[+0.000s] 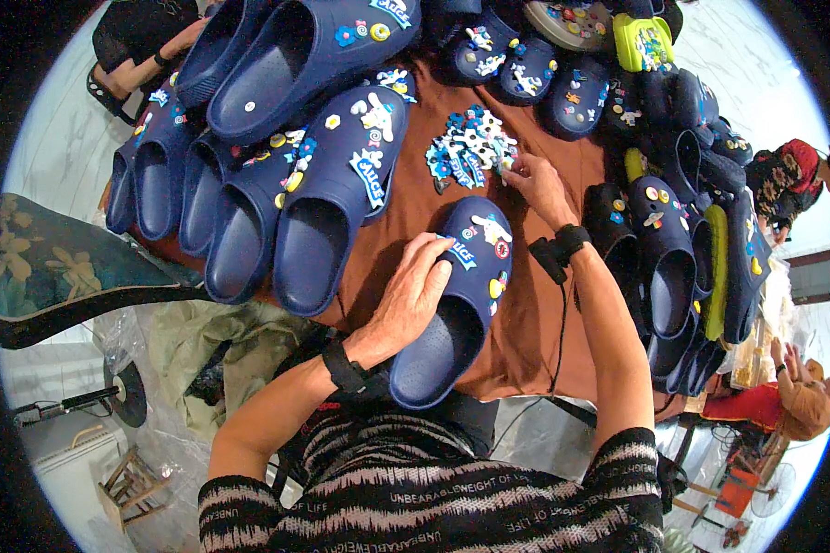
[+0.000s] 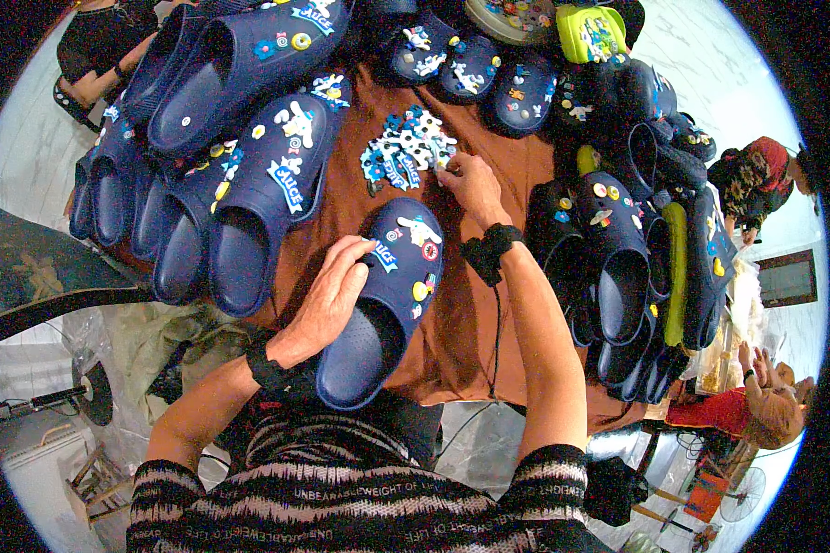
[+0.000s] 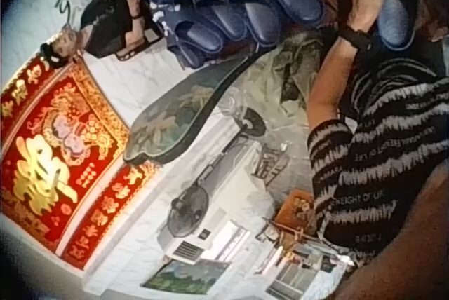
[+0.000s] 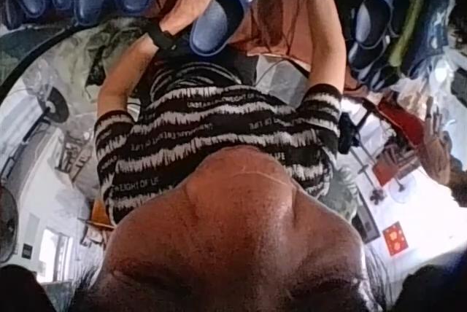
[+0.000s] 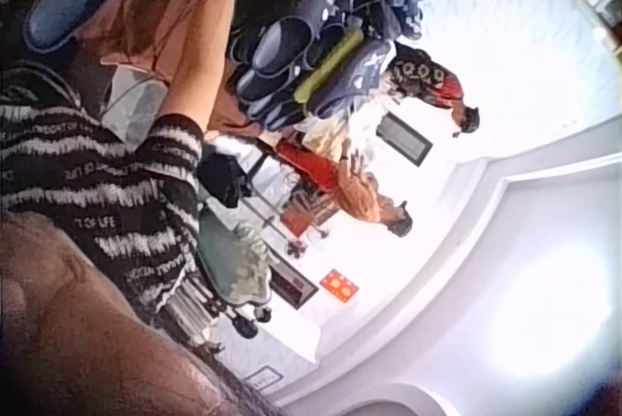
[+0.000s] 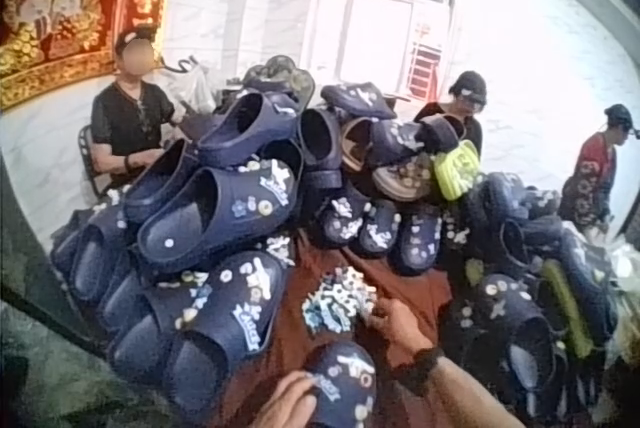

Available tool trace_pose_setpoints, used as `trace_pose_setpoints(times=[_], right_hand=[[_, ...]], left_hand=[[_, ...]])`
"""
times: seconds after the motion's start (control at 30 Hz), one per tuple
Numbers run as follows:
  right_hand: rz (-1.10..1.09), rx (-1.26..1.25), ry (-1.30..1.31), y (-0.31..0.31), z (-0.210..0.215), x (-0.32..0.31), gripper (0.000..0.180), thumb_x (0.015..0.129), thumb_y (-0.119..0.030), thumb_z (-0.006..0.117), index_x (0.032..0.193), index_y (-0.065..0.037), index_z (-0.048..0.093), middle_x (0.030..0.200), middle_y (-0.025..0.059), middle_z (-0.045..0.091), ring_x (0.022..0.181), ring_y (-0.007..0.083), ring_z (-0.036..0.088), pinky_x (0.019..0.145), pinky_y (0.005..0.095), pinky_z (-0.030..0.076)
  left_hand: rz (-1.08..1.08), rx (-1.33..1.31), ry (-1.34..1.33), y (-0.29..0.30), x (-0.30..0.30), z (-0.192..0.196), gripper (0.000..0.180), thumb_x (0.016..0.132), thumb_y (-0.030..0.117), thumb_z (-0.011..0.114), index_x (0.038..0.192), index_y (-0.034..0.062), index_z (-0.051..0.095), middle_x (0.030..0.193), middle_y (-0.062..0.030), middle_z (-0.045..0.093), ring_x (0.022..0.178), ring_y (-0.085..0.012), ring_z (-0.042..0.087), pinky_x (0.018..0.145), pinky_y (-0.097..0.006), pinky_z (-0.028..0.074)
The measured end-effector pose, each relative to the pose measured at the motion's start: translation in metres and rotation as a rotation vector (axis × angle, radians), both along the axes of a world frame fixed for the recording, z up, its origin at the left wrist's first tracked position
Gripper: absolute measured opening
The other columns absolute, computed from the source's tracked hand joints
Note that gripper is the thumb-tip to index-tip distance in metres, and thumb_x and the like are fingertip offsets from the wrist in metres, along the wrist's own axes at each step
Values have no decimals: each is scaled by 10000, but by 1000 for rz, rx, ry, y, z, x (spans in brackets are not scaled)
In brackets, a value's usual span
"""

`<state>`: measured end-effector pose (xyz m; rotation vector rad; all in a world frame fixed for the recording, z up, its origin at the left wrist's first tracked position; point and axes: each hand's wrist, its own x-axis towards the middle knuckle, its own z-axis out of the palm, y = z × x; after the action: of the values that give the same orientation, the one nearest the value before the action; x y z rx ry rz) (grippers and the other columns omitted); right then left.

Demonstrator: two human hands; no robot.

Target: Manually applying decorative charms to foam clogs.

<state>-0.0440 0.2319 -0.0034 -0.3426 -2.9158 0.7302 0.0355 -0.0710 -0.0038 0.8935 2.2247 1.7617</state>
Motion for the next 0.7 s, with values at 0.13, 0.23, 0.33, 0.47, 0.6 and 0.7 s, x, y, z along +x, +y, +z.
trace_pose_setpoints(times=[0.13,0.23,0.33,0.47,0.6,0.7], right_hand=[[211,199,303,-46,18,-6,189,843,-199,674,941,-41,641,891,202,675,879,406,651,767,493,509],[631,90,-29,-67,29,-24,190,839,-136,657,1006,-48,676,959,184,688,914,361,663,804,439,513],[861,7,-49,-68,14,-50,234,840,-102,640,1066,-59,688,939,178,694,902,360,667,786,436,514],[868,68,-292,-84,26,-59,214,823,-68,625,1025,-33,686,891,195,682,844,365,662,744,420,513],[855,127,-306,-81,26,-60,170,798,-52,625,955,-3,664,855,202,674,787,366,651,711,422,504],[793,69,-233,-73,18,-54,163,789,-38,615,940,6,659,840,201,676,769,359,651,704,421,505]], left_hand=[[-9,-20,-6,-5,-1,2,347,1030,170,431,1324,-6,486,1356,-201,451,1310,-340,440,1124,-382,323],[-35,-68,-7,-7,-2,8,346,1031,168,433,1326,-7,477,1354,-199,445,1308,-338,437,1117,-380,330],[-73,-89,-8,-6,-4,9,346,1031,168,437,1328,-7,471,1346,-195,443,1299,-336,439,1107,-381,338],[-102,-63,-22,-8,-5,8,351,1033,172,440,1334,-7,465,1328,-191,449,1282,-336,447,1096,-383,346],[-89,-64,0,-8,-6,8,359,1039,194,431,1334,-9,464,1318,-189,456,1277,-335,452,1095,-384,346],[-94,-67,-18,-10,-7,10,365,1040,204,430,1334,-9,464,1322,-191,456,1280,-336,451,1096,-386,346]])
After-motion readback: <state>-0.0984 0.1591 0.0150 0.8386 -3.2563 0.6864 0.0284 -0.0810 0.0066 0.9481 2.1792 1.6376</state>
